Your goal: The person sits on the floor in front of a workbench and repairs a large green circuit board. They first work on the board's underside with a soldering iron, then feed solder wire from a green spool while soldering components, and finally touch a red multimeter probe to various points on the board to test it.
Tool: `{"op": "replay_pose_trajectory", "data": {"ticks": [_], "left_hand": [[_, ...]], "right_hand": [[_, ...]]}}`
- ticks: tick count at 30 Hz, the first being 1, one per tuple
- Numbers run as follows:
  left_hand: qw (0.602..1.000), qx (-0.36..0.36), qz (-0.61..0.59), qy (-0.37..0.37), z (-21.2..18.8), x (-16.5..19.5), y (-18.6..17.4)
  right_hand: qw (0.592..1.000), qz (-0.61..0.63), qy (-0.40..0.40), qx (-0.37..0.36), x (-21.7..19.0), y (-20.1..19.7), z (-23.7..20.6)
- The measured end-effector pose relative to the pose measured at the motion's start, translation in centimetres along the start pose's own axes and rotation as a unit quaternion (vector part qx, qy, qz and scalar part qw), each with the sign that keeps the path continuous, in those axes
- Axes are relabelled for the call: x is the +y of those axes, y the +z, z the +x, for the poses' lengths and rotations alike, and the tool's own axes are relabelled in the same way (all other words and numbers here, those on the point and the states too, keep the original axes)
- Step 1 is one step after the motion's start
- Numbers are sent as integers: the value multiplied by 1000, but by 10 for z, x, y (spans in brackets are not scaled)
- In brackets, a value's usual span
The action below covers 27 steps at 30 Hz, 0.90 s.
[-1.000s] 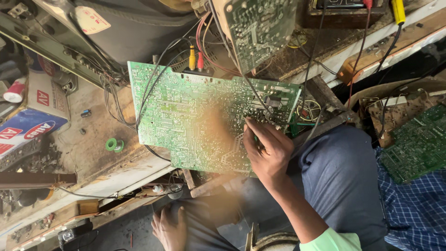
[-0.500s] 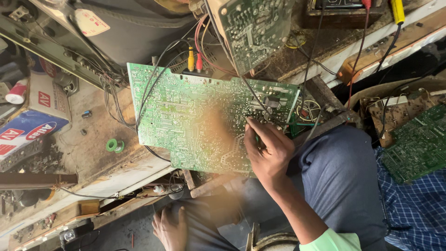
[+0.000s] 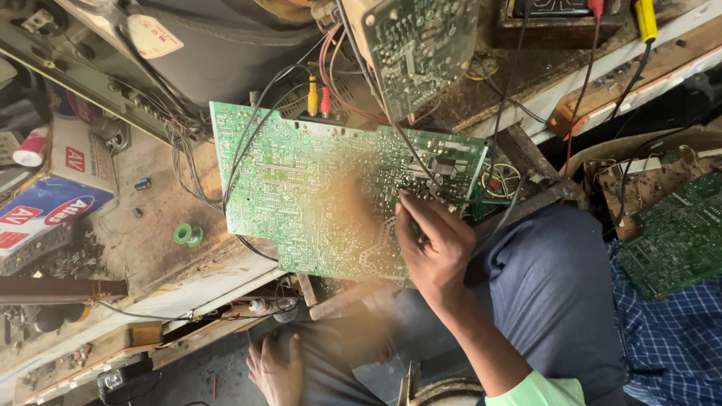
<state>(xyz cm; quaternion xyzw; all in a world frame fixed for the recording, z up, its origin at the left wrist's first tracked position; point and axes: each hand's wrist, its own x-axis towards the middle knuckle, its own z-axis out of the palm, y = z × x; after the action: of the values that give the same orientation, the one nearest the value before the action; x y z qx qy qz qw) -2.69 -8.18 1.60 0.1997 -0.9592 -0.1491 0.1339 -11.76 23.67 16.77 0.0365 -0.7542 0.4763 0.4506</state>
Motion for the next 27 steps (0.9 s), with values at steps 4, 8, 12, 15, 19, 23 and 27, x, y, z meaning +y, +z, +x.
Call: {"op": "replay_pose_trajectory", "data": {"ticks": [4,8,12,15,19,23,27], "left_hand": [[1000,-6,8,2,-1,1,-1],[1000,-10,3,-3,0,2,-3],[1000,-18,14,-9,-2,2,-8],[1000,-23,13,-11,-3,5,-10],[999,-33,7,-21,-6,8,-13],[1000,-25,0,-10,-16,10,-19],[997,17,-79,-7,-29,13,-32]], "right_hand": [[998,11,-52,-27,0,-4,6],[1000,-3,-14,-3,-2,-5,3],[1000,-11,-20,-15,-3,-4,0],[997,-26,-64,-34,-1,-6,1],[999,-1,-46,16,-2,-8,3],[996,-29,-73,-44,-7,-17,0],[992,28,-82,-95,-12,-48,-8]]}}
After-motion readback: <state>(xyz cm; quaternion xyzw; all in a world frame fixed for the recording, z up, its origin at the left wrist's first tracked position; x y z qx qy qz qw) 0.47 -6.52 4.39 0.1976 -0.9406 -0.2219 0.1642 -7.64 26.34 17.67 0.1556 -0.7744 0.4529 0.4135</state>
